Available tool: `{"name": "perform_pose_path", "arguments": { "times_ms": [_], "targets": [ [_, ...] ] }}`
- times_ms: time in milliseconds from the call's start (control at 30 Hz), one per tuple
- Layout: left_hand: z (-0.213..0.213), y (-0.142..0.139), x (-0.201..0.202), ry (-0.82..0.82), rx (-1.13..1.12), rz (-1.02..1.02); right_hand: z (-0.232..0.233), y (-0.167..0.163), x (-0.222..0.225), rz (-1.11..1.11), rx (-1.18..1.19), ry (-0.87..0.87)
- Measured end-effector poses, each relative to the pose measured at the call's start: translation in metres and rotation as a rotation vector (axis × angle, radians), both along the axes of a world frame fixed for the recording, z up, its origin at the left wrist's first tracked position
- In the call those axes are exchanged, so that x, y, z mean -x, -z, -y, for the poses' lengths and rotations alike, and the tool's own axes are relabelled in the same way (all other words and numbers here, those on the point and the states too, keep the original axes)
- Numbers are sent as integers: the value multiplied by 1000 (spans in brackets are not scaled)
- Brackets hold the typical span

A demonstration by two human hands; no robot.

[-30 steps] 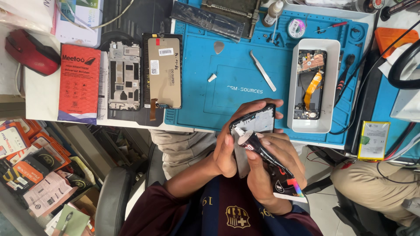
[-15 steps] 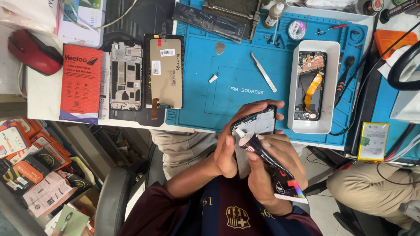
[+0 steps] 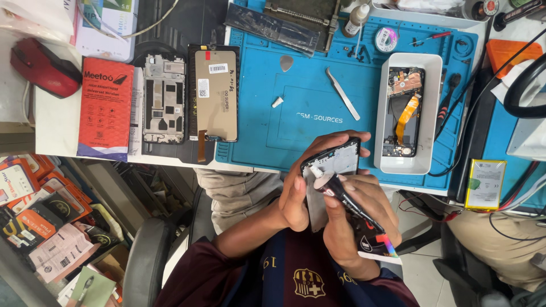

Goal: The person sits at a repair bench and handles a disassembled smartphone, peeling protective film from a replacement screen and fitting it to the frame. They then cut tape with scissors and squeeze adhesive from a tube around the inside of the phone housing.

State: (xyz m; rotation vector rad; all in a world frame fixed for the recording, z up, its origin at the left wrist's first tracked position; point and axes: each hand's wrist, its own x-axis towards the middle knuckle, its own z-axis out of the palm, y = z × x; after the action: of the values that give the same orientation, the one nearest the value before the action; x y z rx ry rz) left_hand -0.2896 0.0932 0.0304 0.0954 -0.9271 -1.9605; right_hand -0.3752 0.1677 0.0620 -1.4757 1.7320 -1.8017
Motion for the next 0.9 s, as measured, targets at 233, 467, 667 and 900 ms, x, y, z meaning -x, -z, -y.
{"name": "perform_pose_path", "arguments": {
  "times_ms": [233, 467, 667, 900],
  "targets": [
    [-1, 1, 1, -2, -9, -16, 0, 1, 0, -1, 2, 10],
    [-1, 2, 2, 4, -11, -13, -1, 3, 0, 0, 3, 42],
    [-2, 2, 1, 6, -17, -14, -3, 1, 0, 13, -27, 41],
    [-1, 2, 1, 15, -16, -10, -2, 1, 0, 9, -19, 36]
  ]
}}
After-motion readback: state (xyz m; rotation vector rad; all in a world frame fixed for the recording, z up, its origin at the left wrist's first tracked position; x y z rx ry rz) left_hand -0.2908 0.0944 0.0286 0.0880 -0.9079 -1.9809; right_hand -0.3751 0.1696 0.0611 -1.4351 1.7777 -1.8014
